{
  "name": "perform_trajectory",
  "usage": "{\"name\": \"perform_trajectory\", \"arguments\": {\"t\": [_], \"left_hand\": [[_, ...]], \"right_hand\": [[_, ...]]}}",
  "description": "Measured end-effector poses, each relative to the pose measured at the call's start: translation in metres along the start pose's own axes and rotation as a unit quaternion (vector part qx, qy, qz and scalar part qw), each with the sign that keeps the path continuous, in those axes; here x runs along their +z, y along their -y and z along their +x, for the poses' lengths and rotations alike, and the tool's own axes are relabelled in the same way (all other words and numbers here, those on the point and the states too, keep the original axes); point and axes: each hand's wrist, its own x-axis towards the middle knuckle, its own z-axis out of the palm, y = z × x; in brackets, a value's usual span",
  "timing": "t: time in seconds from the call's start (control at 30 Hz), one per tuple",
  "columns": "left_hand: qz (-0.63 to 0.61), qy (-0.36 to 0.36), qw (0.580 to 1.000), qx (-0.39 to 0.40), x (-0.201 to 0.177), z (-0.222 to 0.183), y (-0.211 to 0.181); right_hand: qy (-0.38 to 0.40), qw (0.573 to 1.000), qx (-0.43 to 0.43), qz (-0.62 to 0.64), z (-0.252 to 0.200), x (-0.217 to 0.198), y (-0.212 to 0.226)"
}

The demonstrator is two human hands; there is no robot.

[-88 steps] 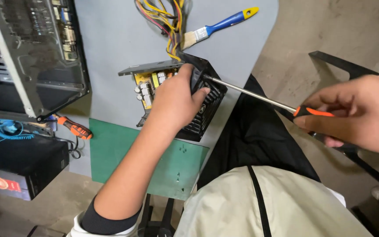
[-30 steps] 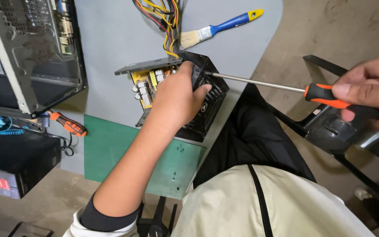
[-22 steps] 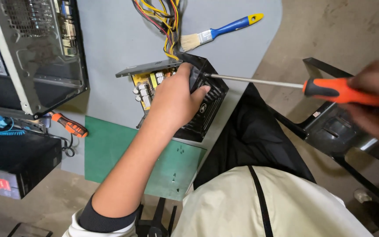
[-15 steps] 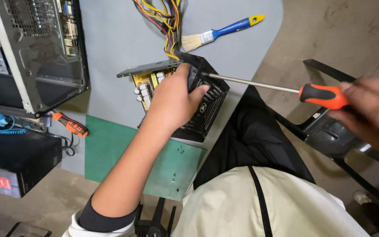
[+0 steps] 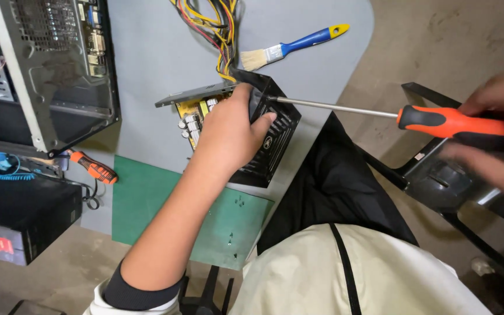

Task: Disassembling a computer power supply unit by removing screws and prying open the metal casing for inspection.

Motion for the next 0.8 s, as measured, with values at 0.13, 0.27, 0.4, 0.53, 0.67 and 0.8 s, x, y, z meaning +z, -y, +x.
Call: {"name": "perform_trajectory", "arguments": {"t": [0.13,0.27,0.4,0.53,0.67,0.8], "left_hand": [[-0.006,0.009,1.000,0.005,-0.004,-0.004,-0.001],[-0.006,0.004,1.000,0.018,-0.004,-0.006,0.000],[-0.003,-0.016,0.999,0.034,0.001,-0.003,0.001],[0.000,-0.017,0.999,0.034,0.007,-0.005,0.002],[-0.016,-0.031,0.999,0.039,0.007,-0.005,0.007],[-0.023,-0.010,1.000,0.004,0.000,-0.008,0.002]], "right_hand": [[-0.078,0.967,-0.211,-0.118,-0.016,0.013,-0.022],[-0.062,0.973,-0.185,-0.125,-0.015,0.013,-0.006],[0.007,0.999,-0.051,0.011,-0.007,0.001,0.009],[0.006,0.980,0.195,0.034,0.010,-0.008,0.043],[0.051,0.861,0.423,0.278,0.016,-0.012,0.050],[-0.022,0.989,0.124,0.075,0.017,-0.013,0.050]]}}
